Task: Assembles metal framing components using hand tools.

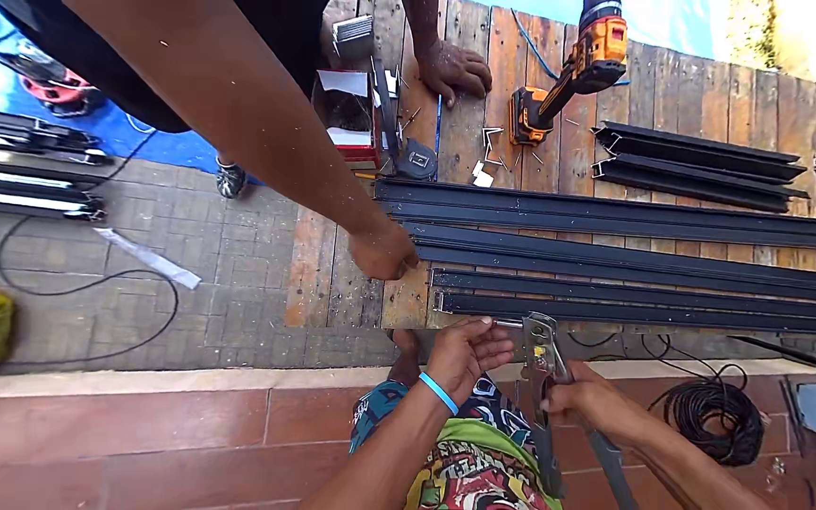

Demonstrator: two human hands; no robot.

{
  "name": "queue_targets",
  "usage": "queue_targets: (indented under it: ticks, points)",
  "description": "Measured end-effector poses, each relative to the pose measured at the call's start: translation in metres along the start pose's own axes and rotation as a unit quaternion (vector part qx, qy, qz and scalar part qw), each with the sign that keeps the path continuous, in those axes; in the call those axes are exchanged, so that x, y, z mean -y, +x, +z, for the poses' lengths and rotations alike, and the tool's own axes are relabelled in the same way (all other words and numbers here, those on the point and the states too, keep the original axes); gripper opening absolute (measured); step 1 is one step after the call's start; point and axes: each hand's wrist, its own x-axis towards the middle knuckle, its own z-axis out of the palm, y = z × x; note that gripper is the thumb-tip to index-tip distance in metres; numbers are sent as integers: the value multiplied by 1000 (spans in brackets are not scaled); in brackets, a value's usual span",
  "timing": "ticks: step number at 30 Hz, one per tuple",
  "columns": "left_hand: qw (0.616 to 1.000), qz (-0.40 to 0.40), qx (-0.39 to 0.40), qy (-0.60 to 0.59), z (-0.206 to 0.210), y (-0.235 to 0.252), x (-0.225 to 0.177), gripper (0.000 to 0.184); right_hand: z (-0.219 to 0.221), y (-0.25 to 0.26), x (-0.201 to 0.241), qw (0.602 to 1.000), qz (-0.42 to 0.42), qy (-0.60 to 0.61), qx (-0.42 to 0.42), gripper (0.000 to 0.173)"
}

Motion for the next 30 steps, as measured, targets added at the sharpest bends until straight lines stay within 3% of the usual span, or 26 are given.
queue_targets:
  ticks: [3,5,8,10,13,18,24,30]
  points:
    - [998,35,-47,14,-26,6,-5,26,28,35,-8,996,-53,72,21,26]
    - [981,123,-96,119,-40,11,-12,24,54,58,-4,993,-55,102,-33,25]
    - [895,237,-185,330,-60,23,-21,20,76,99,5,986,-26,108,-124,22]
    - [843,261,-199,426,-70,31,-29,27,79,120,10,985,-5,93,-145,25]
    - [797,267,-192,507,-76,45,-39,36,82,134,14,986,16,66,-155,24]
    - [768,250,-169,565,-79,75,-53,41,84,137,13,985,31,67,-155,24]
    - [765,231,-159,580,-78,87,-59,35,87,136,17,984,38,37,-171,24]
    - [748,220,-171,602,-74,88,-66,29,84,131,28,982,60,111,-139,30]
